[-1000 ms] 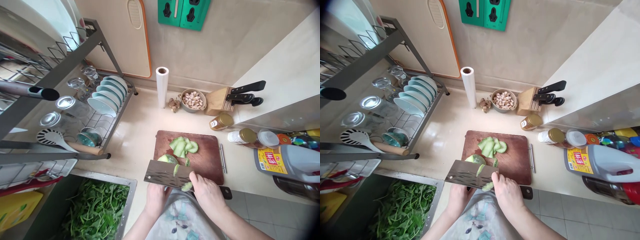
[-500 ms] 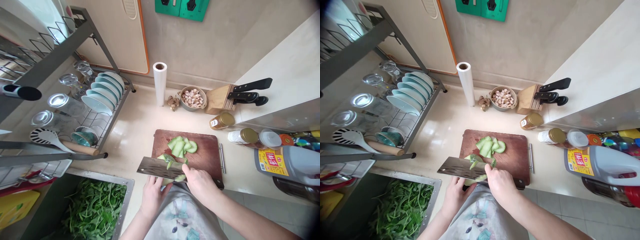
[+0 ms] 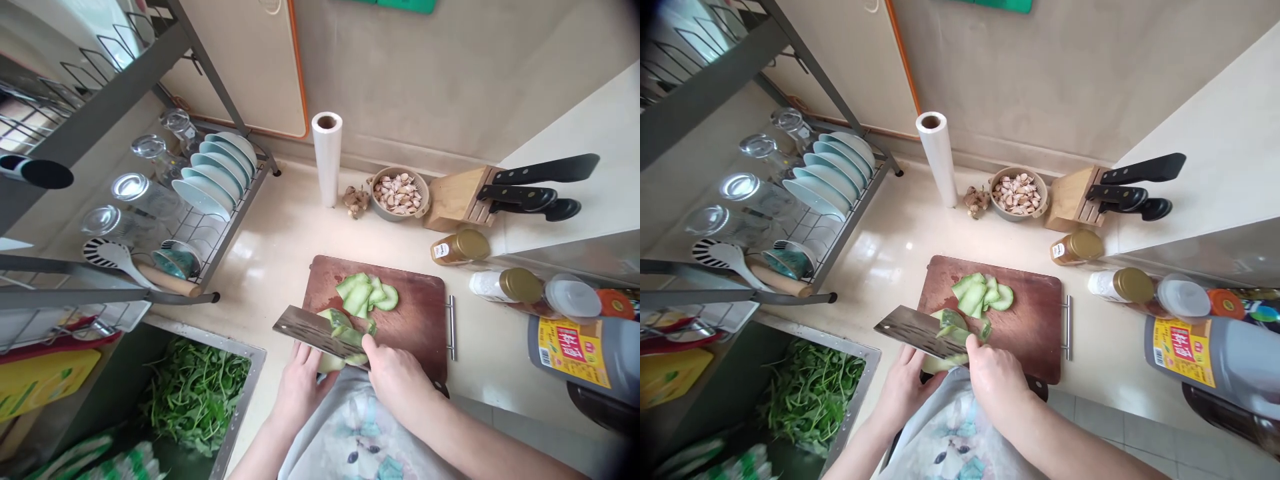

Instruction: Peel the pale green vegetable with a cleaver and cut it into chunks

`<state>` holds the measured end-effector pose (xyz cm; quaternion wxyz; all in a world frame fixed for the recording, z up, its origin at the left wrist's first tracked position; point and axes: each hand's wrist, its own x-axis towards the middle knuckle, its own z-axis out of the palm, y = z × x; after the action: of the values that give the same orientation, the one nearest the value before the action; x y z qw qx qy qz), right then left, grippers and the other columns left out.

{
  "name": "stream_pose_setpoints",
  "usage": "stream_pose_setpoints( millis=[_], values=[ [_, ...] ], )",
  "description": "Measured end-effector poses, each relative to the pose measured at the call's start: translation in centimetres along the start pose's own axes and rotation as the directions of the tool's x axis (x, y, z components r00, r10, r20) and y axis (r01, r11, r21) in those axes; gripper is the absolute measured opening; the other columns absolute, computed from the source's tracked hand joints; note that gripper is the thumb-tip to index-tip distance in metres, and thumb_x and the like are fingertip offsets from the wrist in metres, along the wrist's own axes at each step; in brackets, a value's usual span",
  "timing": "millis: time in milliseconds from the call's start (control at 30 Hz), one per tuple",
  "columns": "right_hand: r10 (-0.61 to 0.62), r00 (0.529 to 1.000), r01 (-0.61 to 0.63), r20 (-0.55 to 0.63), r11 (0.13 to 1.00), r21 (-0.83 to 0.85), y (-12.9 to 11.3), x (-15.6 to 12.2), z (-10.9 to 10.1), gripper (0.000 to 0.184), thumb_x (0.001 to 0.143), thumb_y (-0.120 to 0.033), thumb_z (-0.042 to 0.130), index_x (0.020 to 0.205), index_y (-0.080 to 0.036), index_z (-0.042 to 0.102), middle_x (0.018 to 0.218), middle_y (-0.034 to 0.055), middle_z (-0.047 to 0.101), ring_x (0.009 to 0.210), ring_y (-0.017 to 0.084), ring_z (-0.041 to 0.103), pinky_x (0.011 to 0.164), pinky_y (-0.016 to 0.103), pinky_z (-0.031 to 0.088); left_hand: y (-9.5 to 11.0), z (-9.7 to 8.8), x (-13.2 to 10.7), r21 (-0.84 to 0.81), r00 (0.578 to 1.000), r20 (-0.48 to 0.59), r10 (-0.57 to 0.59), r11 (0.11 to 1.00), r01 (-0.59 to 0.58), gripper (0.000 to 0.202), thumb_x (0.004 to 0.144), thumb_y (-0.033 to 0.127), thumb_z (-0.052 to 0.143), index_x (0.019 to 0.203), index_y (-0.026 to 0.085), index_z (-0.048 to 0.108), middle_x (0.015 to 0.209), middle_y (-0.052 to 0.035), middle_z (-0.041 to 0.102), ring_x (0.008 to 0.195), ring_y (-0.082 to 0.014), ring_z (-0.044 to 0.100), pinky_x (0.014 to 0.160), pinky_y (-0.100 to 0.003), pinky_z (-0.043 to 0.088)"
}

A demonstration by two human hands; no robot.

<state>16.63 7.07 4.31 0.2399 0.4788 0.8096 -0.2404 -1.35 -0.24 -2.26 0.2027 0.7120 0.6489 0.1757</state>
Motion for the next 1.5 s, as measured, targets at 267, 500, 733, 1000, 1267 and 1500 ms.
stream_pose_setpoints(
  millis=[267,500,733,1000,1267,1500],
  values=[
    [0.003,1.0,-0.002,-0.031,0.999,0.039,0.1,1.3,0.6,0.03,0.078,-0.002,0.046,0.104,-0.017,0.047,0.072,0.0068,0.069,0.069,0.023,0.069,0.051,0.025,0.038,0.3,-0.1,0.4,0.0,1.0,0.019,-0.025,1.0,0.025,0.044,0.073,0.023,0.062,0.115,0.02,0.05,0.113,-0.0102,0.055,0.109,-0.0278,0.051,0.086,-0.042,0.05],
    [0.007,0.997,0.0,-0.072,0.995,0.104,0.2,2.4,0.5,0.03,0.076,-0.002,0.041,0.102,-0.016,0.049,0.073,0.0091,0.069,0.071,0.023,0.068,0.056,0.026,0.043,0.7,0.6,0.7,0.099,0.999,0.012,-0.044,0.994,0.043,0.056,0.068,0.023,0.063,0.121,0.018,0.044,0.119,-0.0115,0.052,0.119,-0.0317,0.043,0.087,-0.044,0.05],
    [-0.015,0.993,0.035,-0.118,0.985,0.171,0.5,2.5,-0.3,0.024,0.079,-0.006,0.041,0.097,-0.015,0.052,0.081,0.0115,0.068,0.077,0.024,0.068,0.059,0.028,0.045,1.0,1.8,0.5,0.146,0.996,-0.052,-0.066,0.987,0.073,0.064,0.072,0.03,0.064,0.128,0.018,0.037,0.128,-0.0139,0.044,0.126,-0.0355,0.034,0.091,-0.051,0.046],
    [-0.023,0.999,0.029,-0.035,0.978,0.207,1.2,3.8,-0.4,0.023,0.078,-0.008,0.043,0.097,-0.016,0.054,0.08,0.0117,0.069,0.079,0.025,0.067,0.059,0.029,0.044,1.2,1.5,0.7,0.106,0.999,-0.012,-0.053,0.993,0.054,0.076,0.074,0.025,0.062,0.139,0.02,0.022,0.138,-0.0147,0.036,0.132,-0.0366,0.025,0.099,-0.055,0.038],
    [-0.059,0.998,0.06,-0.015,0.967,0.246,1.6,5.0,-0.3,0.021,0.08,-0.01,0.044,0.095,-0.017,0.057,0.083,0.0109,0.069,0.079,0.022,0.066,0.06,0.026,0.043,0.9,1.4,0.9,0.067,0.999,0.009,-0.042,0.997,0.041,0.075,0.073,0.024,0.063,0.138,0.022,0.026,0.137,-0.013,0.037,0.131,-0.0351,0.025,0.1,-0.054,0.037],
    [-0.048,0.999,0.049,-0.01,0.962,0.268,1.4,7.1,0.1,0.02,0.077,-0.012,0.05,0.093,-0.014,0.061,0.087,0.0137,0.069,0.083,0.024,0.065,0.067,0.029,0.043,0.8,1.0,1.2,0.086,0.996,0.072,-0.046,0.995,0.04,0.074,0.068,0.019,0.065,0.135,0.027,0.035,0.141,-0.0088,0.033,0.132,-0.0339,0.023,0.099,-0.05,0.041]
  ],
)
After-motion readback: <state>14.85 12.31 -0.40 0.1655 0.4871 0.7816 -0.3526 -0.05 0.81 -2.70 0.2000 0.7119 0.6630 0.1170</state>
